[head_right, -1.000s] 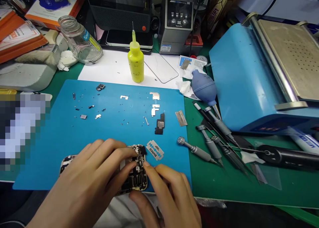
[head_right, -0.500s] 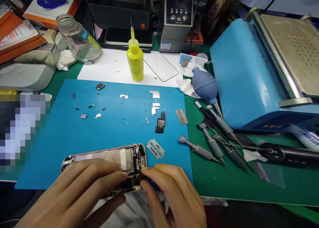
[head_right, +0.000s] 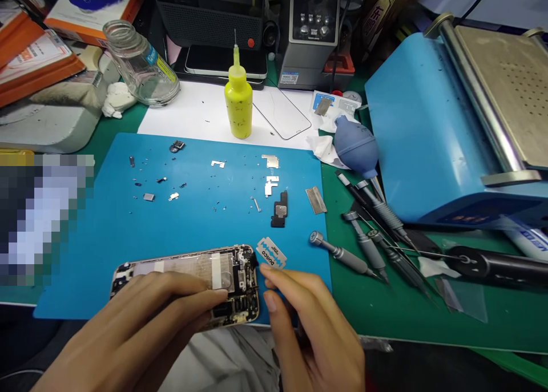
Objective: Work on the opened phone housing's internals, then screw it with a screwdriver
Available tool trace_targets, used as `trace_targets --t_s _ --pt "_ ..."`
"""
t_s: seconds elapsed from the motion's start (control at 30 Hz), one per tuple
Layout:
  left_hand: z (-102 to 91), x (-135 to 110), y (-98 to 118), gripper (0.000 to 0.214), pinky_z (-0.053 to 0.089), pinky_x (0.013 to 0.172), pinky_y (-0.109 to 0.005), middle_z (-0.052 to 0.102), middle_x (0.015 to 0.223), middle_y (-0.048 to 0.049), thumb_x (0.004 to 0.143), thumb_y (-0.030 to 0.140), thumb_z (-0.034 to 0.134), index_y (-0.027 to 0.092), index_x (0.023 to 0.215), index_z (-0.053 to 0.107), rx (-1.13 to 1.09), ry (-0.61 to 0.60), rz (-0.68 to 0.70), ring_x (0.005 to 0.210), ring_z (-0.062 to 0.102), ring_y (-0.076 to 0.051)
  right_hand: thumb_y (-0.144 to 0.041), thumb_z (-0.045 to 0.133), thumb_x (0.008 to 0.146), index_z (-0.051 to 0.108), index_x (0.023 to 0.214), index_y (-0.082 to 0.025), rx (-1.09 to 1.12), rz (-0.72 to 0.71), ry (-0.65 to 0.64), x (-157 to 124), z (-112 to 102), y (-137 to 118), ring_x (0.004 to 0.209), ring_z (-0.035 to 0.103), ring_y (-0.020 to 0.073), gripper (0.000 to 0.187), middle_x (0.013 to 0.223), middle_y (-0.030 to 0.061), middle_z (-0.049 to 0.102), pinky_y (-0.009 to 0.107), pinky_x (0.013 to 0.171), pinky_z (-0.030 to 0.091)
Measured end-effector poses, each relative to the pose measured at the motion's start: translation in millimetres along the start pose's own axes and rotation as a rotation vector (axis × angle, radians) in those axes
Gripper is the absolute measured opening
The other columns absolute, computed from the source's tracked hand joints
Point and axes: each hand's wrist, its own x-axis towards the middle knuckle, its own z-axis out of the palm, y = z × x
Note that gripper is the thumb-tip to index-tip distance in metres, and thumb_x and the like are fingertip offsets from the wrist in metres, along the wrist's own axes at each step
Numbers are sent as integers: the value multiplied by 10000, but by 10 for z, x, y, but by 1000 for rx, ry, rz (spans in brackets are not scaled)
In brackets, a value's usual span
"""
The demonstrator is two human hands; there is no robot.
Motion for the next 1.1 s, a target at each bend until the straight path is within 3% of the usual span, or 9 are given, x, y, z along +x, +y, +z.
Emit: trace_targets --t_s 0.1,0.17,0.27,0.3,0.4,0.47,0.5,0.7,1.1 --pt "-15 7 -80 319 587 977 -250 782 1277 27 1200 302 594 290 1515 645 60 -22 97 1102 767 -128 -250 664 1189 800 1362 -344 11 14 23 -17 22 -20 1111 782 109 239 1277 -22 783 142 766 601" --pt "-29 -2 -97 384 618 986 -262 780 1304 4 1195 419 616 291 1556 629 68 -60 105 1123 772 -151 -236 662 1187 802 1353 -342 16 6 26 -23 30 -19 1118 779 117 242 1272 -18 783 160 780 602" --pt "-58 -19 -104 649 648 976 -240 773 1333 -26 1113 700 651 295 1617 592 40 -110 116 1136 780 -168 -219 666 1178 800 1358 -335 19 -14 18 -28 22 7 1104 778 118 253 1284 -10 781 171 715 585" --pt "-67 -22 -108 655 645 976 -218 773 1328 -28 1110 707 652 295 1617 591 19 -112 105 1138 781 -162 -214 670 1174 800 1362 -334 17 -21 14 -29 16 19 1100 777 120 258 1288 -7 781 174 687 576" --pt "-83 -11 -123 393 596 1011 -138 776 1322 1 1193 339 579 320 1585 607 -73 -107 64 1167 774 -105 -213 678 1168 805 1360 -322 18 -45 7 -29 -1 43 1071 778 132 255 1283 10 787 186 600 538" --pt "-93 17 -119 521 577 1021 -118 781 1321 27 1143 89 469 341 1579 605 -133 -108 37 1179 767 -75 -210 677 1168 808 1351 -313 21 -52 4 -22 -9 45 1067 779 138 248 1273 19 790 188 573 526" --pt "-102 36 -109 569 586 1013 -127 787 1312 31 1118 48 449 345 1577 605 -159 -108 22 1174 770 -77 -210 674 1170 809 1345 -314 21 -57 1 -16 -12 43 1072 780 136 243 1268 16 790 184 574 529" --pt "-174 134 6 545 671 935 -226 832 1175 9 1038 10 462 329 1379 744 -201 -53 -74 1048 817 -142 -188 656 1179 803 1320 -306 32 -83 -16 18 -18 52 1110 775 106 236 1241 -5 784 147 665 581" --pt "-166 168 28 538 665 918 -215 844 1157 44 1011 -24 480 340 1274 775 -225 -27 -109 1046 820 -128 -184 660 1177 809 1333 -327 33 -93 -20 21 -16 74 1082 760 77 259 1221 -27 784 148 591 519"
